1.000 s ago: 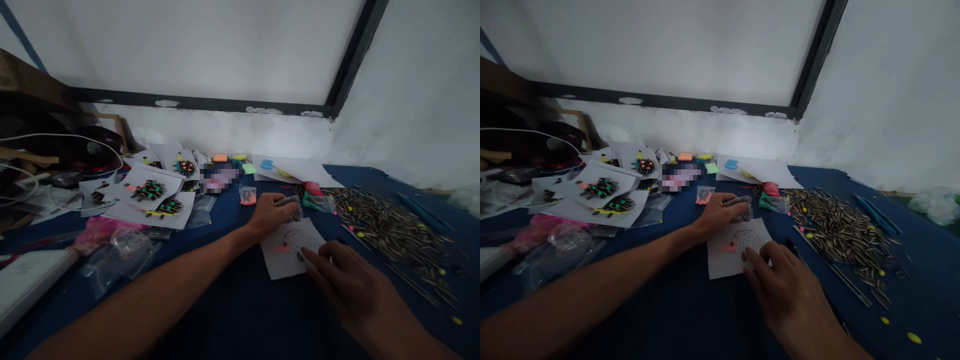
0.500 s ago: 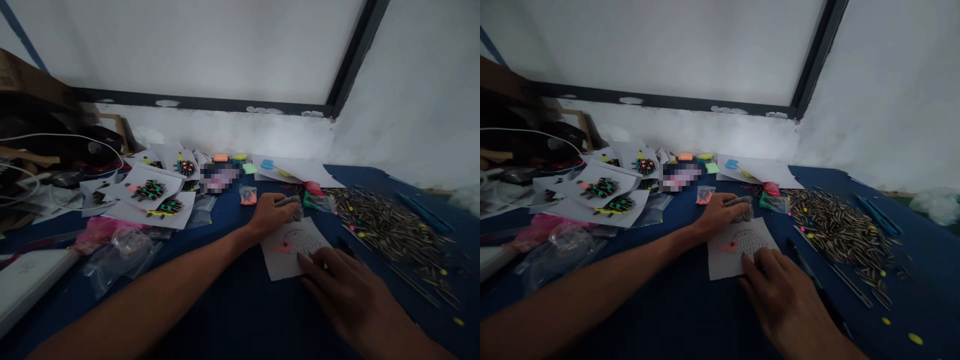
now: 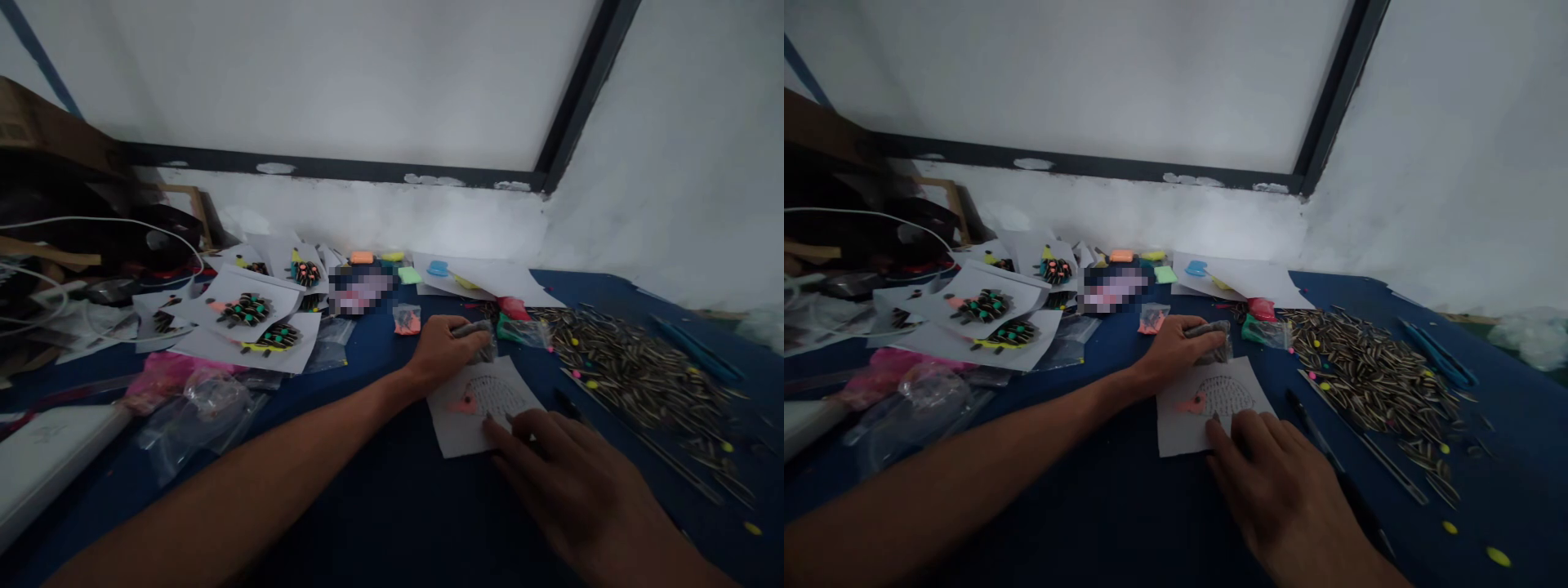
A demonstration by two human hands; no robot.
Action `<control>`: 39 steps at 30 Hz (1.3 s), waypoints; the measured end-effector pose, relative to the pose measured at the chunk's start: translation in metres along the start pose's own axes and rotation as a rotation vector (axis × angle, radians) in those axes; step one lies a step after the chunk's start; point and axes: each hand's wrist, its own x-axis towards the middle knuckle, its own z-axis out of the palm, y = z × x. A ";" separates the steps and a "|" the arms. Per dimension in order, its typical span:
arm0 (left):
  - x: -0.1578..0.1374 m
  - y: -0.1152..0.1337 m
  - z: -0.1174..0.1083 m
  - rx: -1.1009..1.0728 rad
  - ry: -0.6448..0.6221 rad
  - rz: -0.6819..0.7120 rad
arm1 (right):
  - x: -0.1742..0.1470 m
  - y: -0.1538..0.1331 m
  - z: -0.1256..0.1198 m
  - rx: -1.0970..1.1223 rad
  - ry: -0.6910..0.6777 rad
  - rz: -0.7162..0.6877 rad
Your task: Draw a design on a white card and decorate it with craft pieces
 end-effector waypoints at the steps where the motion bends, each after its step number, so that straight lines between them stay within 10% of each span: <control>1: 0.000 0.000 0.000 -0.001 -0.001 0.003 | 0.000 0.000 0.000 0.000 -0.010 0.006; 39: 0.001 -0.003 0.001 -0.005 -0.007 -0.002 | -0.006 0.002 0.001 0.044 -0.019 0.097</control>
